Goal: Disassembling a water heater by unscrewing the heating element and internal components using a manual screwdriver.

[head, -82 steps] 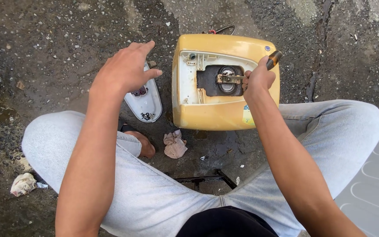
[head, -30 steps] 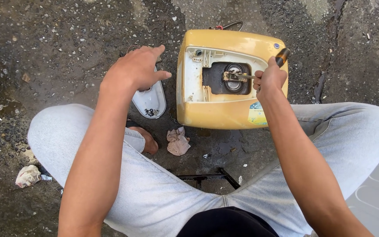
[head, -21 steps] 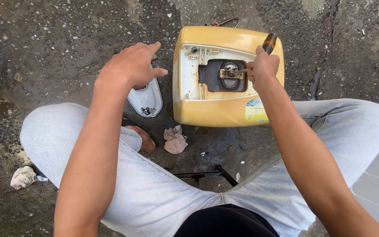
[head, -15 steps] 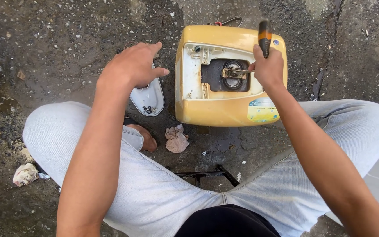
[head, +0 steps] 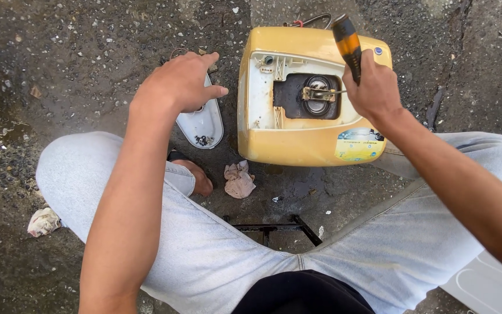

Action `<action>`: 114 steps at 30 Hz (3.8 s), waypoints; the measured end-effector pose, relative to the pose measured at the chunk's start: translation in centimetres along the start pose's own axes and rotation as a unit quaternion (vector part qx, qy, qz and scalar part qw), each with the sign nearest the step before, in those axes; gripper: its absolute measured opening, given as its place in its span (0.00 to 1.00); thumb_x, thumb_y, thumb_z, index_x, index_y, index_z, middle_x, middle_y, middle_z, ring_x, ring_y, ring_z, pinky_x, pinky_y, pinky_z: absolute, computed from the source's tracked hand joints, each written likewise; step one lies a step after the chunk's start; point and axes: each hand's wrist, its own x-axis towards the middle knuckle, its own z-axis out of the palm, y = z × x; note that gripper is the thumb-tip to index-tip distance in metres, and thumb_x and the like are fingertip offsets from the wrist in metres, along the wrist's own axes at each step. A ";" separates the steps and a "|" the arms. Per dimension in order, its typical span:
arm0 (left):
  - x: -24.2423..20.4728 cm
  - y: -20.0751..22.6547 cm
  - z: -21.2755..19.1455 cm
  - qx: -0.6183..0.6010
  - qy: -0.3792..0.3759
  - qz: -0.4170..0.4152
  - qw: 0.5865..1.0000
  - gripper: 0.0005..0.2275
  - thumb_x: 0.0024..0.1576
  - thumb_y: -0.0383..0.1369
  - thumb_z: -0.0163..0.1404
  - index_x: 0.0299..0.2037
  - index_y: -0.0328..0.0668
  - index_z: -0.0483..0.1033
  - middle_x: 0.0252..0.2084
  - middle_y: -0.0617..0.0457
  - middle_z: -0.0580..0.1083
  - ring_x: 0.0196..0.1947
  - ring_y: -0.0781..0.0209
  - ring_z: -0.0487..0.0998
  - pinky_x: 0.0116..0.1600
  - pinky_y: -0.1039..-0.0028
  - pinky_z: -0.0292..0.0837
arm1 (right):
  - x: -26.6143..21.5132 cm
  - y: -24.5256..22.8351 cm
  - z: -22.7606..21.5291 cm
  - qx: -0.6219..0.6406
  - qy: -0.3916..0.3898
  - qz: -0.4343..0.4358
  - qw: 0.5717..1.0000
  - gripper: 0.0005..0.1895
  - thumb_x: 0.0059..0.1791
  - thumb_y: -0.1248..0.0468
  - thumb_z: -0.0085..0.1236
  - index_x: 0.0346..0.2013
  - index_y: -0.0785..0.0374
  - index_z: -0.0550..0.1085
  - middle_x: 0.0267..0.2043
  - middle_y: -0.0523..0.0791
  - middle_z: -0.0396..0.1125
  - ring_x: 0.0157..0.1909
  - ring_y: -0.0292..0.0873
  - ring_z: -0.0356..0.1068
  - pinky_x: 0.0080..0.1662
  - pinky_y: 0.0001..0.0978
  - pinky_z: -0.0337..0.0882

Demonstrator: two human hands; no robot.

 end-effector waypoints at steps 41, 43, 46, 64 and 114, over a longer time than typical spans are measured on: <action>-0.5 1.5 0.0 0.025 -0.039 -0.019 0.999 0.31 0.64 0.47 0.44 0.77 0.62 0.46 0.77 0.49 0.51 0.77 0.48 0.48 0.71 0.44 0.54 | 0.4 -9.1 -3.1 0.518 0.228 0.639 0.521 0.13 0.54 0.59 0.60 0.44 0.64 0.68 0.22 0.45 0.67 0.18 0.33 0.62 0.22 0.23 0.71; -0.6 1.5 -0.1 0.022 -0.032 -0.021 0.999 0.31 0.64 0.47 0.45 0.77 0.63 0.47 0.77 0.49 0.52 0.76 0.47 0.50 0.71 0.46 0.54 | 0.9 -8.9 -2.2 0.540 0.267 0.638 0.480 0.15 0.52 0.62 0.60 0.47 0.69 0.69 0.21 0.46 0.65 0.19 0.37 0.65 0.23 0.28 0.77; -1.0 1.7 -0.2 0.018 -0.039 -0.020 0.999 0.31 0.65 0.46 0.44 0.77 0.62 0.45 0.78 0.50 0.49 0.78 0.50 0.46 0.73 0.45 0.52 | 1.3 -9.6 -2.9 0.527 0.276 0.645 0.480 0.15 0.52 0.61 0.59 0.45 0.71 0.71 0.22 0.46 0.65 0.19 0.38 0.64 0.24 0.28 0.77; -0.6 0.9 0.0 0.013 -0.014 -0.009 1.000 0.31 0.64 0.46 0.45 0.77 0.60 0.47 0.77 0.50 0.51 0.77 0.48 0.48 0.71 0.44 0.53 | 3.1 -8.3 -2.0 0.473 0.231 0.672 0.520 0.18 0.52 0.57 0.61 0.46 0.69 0.72 0.25 0.46 0.66 0.21 0.38 0.66 0.24 0.27 0.80; 0.1 -0.1 -0.1 0.015 -0.003 -0.013 1.000 0.31 0.63 0.47 0.48 0.77 0.62 0.50 0.76 0.46 0.53 0.75 0.46 0.52 0.70 0.47 0.54 | 4.1 -2.5 -3.5 0.159 -0.171 -0.037 0.972 0.14 0.66 0.61 0.56 0.38 0.63 0.69 0.27 0.45 0.68 0.28 0.40 0.67 0.35 0.37 0.67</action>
